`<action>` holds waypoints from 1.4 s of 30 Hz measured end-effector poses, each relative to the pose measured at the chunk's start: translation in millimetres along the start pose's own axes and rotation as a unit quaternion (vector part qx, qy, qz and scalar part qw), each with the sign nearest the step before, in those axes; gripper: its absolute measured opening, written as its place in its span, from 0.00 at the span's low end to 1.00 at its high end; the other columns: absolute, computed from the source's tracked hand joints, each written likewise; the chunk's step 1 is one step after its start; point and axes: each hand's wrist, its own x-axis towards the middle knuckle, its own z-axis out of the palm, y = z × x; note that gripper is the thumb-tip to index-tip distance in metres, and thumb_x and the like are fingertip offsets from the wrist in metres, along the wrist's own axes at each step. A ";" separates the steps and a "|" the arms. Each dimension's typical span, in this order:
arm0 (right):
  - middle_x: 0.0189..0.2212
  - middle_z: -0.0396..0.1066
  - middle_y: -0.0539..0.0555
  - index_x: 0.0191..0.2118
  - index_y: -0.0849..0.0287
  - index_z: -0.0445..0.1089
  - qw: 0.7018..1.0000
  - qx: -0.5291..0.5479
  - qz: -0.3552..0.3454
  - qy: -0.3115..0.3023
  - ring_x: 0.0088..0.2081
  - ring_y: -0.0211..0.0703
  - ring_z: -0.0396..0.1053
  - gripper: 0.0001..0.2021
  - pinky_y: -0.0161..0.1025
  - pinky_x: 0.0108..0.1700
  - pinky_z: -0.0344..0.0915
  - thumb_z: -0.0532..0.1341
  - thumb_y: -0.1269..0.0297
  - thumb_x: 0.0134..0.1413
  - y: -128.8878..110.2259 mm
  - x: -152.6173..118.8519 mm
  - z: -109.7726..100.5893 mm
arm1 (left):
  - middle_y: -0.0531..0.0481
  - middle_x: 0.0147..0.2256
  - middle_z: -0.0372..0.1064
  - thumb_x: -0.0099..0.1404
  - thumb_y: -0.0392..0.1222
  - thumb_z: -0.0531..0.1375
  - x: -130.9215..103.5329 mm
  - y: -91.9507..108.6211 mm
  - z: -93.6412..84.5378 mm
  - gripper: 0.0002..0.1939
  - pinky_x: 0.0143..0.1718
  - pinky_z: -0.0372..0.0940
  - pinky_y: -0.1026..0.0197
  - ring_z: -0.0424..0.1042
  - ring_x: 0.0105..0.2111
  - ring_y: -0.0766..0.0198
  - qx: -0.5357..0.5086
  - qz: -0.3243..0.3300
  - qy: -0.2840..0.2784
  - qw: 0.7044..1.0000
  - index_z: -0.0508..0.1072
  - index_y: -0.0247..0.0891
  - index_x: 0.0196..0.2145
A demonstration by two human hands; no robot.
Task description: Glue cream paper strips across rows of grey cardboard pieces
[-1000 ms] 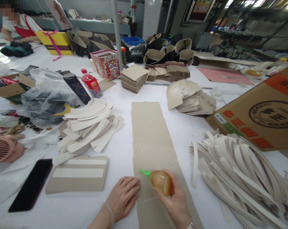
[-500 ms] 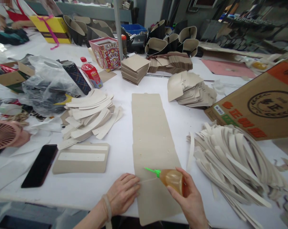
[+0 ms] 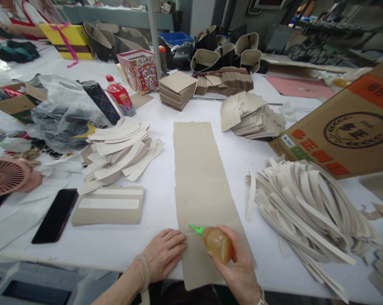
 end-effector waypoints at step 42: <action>0.49 0.65 0.54 0.51 0.54 0.61 1.000 0.001 0.006 -0.025 0.50 0.50 0.64 0.26 0.44 0.53 0.63 0.64 0.65 0.42 23.1 -70.6 -18.9 | 0.45 0.49 0.64 0.62 0.39 0.52 -8.1 6.1 25.0 0.13 0.51 0.60 0.51 0.61 0.50 0.59 -0.006 -0.051 0.025 0.998 0.66 0.39 0.45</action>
